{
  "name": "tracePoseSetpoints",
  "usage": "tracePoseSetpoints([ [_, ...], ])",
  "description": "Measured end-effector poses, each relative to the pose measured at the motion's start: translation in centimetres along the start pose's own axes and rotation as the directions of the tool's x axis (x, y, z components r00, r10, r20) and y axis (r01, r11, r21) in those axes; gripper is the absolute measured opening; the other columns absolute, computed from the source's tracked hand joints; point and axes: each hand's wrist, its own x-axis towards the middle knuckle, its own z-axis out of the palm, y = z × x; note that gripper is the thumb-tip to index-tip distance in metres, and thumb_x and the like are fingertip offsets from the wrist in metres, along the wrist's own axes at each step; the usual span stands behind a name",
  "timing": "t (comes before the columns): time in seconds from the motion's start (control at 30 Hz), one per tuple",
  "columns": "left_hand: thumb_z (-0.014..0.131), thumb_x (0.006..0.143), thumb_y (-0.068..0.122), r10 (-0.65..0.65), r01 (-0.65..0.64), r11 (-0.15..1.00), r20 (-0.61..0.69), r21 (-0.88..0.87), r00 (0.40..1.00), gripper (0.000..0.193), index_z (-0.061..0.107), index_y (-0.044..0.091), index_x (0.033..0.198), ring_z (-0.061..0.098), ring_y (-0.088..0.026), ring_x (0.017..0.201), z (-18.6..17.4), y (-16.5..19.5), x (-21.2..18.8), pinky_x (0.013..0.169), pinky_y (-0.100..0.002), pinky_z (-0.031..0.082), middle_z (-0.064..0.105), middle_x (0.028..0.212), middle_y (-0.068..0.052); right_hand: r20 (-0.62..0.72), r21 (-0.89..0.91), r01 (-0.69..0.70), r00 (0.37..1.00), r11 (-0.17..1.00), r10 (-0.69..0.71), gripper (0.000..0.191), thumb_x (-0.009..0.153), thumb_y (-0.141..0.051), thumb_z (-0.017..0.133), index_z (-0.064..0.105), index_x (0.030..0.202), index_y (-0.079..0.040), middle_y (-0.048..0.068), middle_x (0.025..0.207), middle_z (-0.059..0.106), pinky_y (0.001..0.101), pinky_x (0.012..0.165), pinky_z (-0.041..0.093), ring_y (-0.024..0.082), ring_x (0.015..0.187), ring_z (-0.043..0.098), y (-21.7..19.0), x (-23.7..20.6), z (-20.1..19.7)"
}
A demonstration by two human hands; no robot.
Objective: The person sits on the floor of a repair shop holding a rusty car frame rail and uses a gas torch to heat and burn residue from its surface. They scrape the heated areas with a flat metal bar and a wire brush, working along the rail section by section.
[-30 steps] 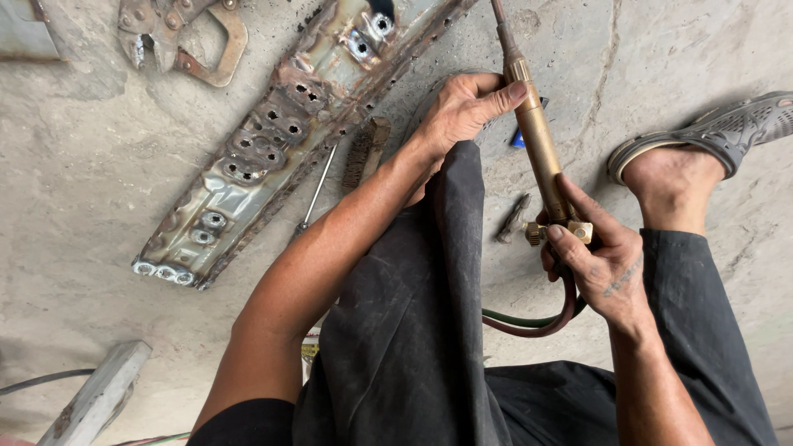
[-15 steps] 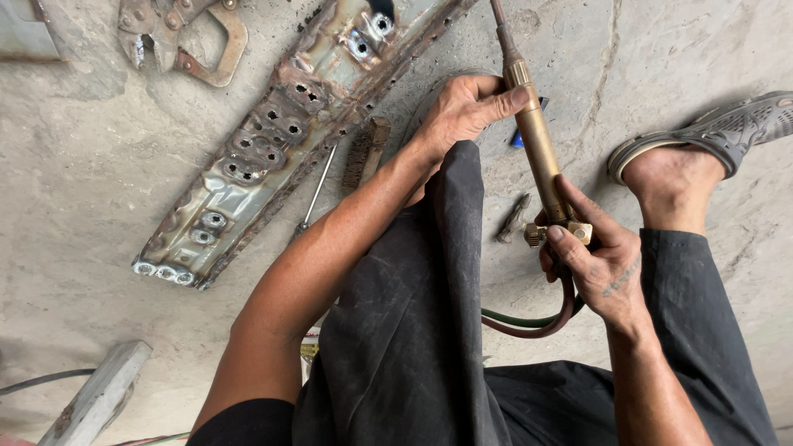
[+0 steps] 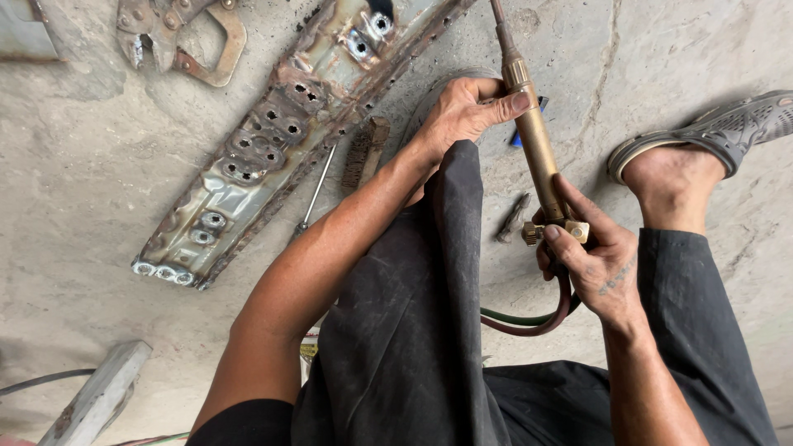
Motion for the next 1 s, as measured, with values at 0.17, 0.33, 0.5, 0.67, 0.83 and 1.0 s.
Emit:
tracePoseSetpoints([
  [0.17, 0.065, 0.066, 0.085, -0.001, 0.001, 1.0, 0.001, 0.008, 1.0, 0.082, 0.083, 0.01, 0.095, 0.077, -0.026, 0.098, 0.01, -0.01, 0.08, 0.092, -0.054, 0.056, 0.081, 0.086, -0.008, 0.001, -0.018, 0.007, 1.0, 1.0, -0.007, 0.061, 0.096, -0.002, 0.063, 0.047, 0.155, -0.002, 0.013, 0.109, 0.071, 0.026, 0.054, 0.055, 0.012, 0.071, 0.065, -0.15, 0.04, 0.08],
  [0.33, 0.067, 0.069, 0.083, 0.027, -0.027, 0.999, -0.001, -0.023, 1.0, 0.08, 0.084, 0.01, 0.097, 0.076, -0.025, 0.098, -0.18, 0.34, -0.21, 0.093, -0.053, 0.055, 0.081, 0.087, -0.007, -0.009, -0.06, -0.008, 1.0, 0.998, 0.007, 0.06, 0.096, -0.002, 0.062, 0.048, 0.155, -0.002, 0.013, 0.109, 0.071, 0.0261, 0.054, 0.056, 0.012, 0.071, 0.065, -0.35, 0.06, 0.12],
  [0.5, 0.067, 0.071, 0.081, 0.031, -0.031, 0.999, 0.0, -0.032, 1.0, 0.077, 0.084, 0.011, 0.096, 0.076, -0.023, 0.095, -0.23, 0.67, -0.47, 0.09, -0.049, 0.057, 0.08, 0.085, -0.006, -0.008, -0.065, 0.0, 1.0, 0.998, 0.0, 0.061, 0.095, 0.0, 0.061, 0.048, 0.155, -0.003, 0.012, 0.109, 0.071, 0.0261, 0.054, 0.056, 0.012, 0.071, 0.065, -0.45, 0.06, 0.26],
  [0.67, 0.067, 0.07, 0.081, 0.02, -0.02, 0.999, -0.004, -0.041, 1.0, 0.076, 0.083, 0.011, 0.095, 0.076, -0.022, 0.094, -0.19, 0.83, -0.55, 0.088, -0.048, 0.058, 0.079, 0.083, -0.006, -0.003, -0.06, -0.001, 1.0, 0.998, 0.001, 0.062, 0.094, 0.001, 0.06, 0.048, 0.155, -0.003, 0.012, 0.11, 0.07, 0.026, 0.055, 0.056, 0.012, 0.071, 0.065, -0.41, 0.08, 0.17],
  [0.83, 0.069, 0.071, 0.081, 0.062, -0.062, 0.994, -0.001, -0.085, 0.998, 0.077, 0.083, 0.009, 0.096, 0.074, -0.023, 0.095, -0.38, 0.64, -0.57, 0.089, -0.048, 0.057, 0.079, 0.085, -0.006, 0.004, -0.043, 0.011, 1.0, 0.999, -0.011, 0.06, 0.096, -0.001, 0.061, 0.048, 0.155, -0.002, 0.012, 0.109, 0.07, 0.0261, 0.054, 0.055, 0.012, 0.07, 0.065, -0.04, 0.1, -0.06],
  [1.0, 0.067, 0.07, 0.082, 0.046, -0.046, 0.999, -0.002, -0.017, 0.999, 0.077, 0.083, 0.01, 0.093, 0.075, -0.02, 0.093, -0.24, 0.23, -0.32, 0.085, -0.048, 0.057, 0.079, 0.083, -0.004, 0.014, -0.03, 0.032, 0.999, 0.999, -0.032, 0.06, 0.097, -0.005, 0.065, 0.048, 0.154, -0.002, 0.012, 0.108, 0.071, 0.0261, 0.053, 0.056, 0.012, 0.07, 0.065, 0.28, -0.04, -0.31],
])
